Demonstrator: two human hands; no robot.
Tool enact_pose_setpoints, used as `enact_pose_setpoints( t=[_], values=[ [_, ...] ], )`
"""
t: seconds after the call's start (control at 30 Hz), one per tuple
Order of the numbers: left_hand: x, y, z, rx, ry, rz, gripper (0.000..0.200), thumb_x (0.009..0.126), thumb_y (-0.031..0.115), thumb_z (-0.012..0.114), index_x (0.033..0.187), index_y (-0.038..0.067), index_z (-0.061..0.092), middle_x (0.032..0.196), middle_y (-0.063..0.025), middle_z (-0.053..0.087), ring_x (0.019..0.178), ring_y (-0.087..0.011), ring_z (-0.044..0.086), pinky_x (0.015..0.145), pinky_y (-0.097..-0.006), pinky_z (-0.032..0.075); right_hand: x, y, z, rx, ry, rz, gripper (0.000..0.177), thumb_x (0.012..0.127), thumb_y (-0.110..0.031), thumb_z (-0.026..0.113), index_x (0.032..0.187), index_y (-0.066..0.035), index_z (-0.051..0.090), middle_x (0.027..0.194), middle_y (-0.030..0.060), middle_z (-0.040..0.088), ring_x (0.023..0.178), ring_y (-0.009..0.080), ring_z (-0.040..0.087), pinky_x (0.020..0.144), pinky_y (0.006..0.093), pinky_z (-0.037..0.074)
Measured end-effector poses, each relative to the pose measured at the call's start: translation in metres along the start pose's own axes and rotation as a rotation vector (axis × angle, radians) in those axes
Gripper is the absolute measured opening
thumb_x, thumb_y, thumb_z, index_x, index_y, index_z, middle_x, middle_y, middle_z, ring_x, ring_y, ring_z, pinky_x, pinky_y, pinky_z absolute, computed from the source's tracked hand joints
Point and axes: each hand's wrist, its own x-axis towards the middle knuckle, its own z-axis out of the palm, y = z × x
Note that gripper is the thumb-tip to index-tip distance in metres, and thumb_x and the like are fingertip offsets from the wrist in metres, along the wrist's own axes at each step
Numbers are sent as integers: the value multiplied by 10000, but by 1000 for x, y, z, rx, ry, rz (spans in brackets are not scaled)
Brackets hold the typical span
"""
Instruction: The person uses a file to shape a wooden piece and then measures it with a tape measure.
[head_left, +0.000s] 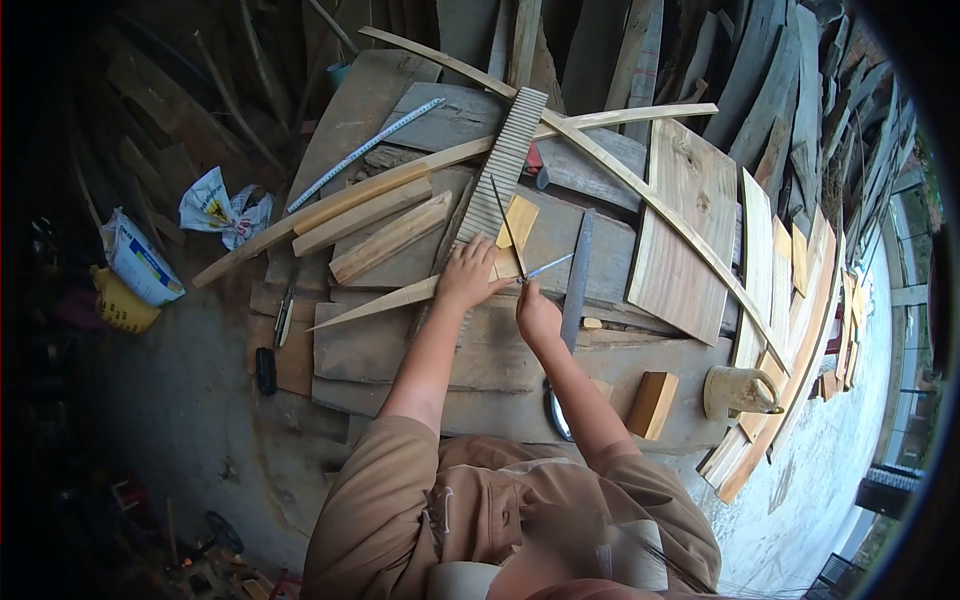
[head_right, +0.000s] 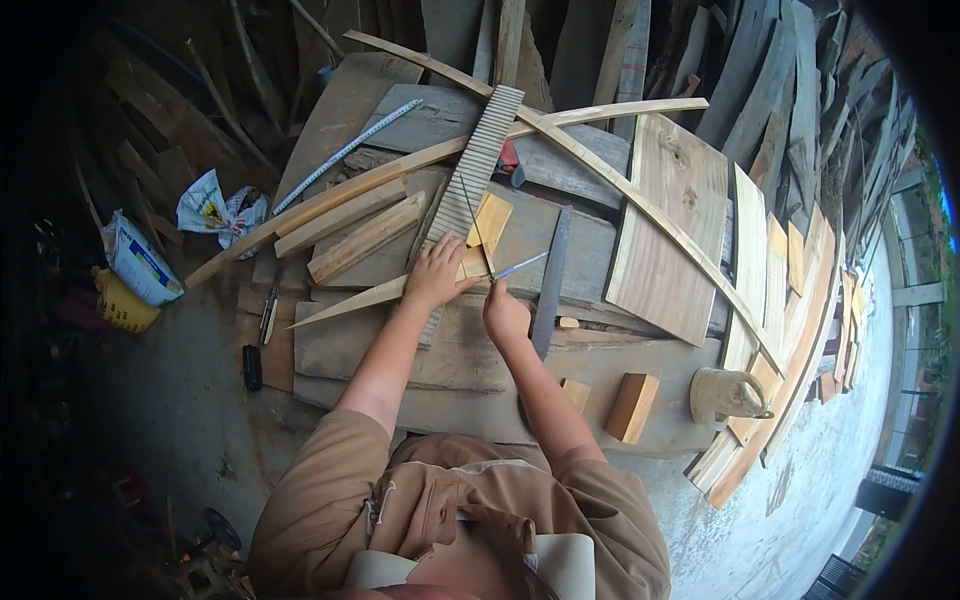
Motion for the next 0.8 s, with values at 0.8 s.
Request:
enact_pose_setpoints(
  t=[0.8],
  values=[
    [0,-3,6,18,-1,58,647,751,541,476,1136,20,448,1240,-113,408,1234,-244,274,950,-409,269,-9,3,4,-13,-24,25,181,838,-199,386,822,-25,434,574,184,571,518,345,575,460,449,448]
  ],
)
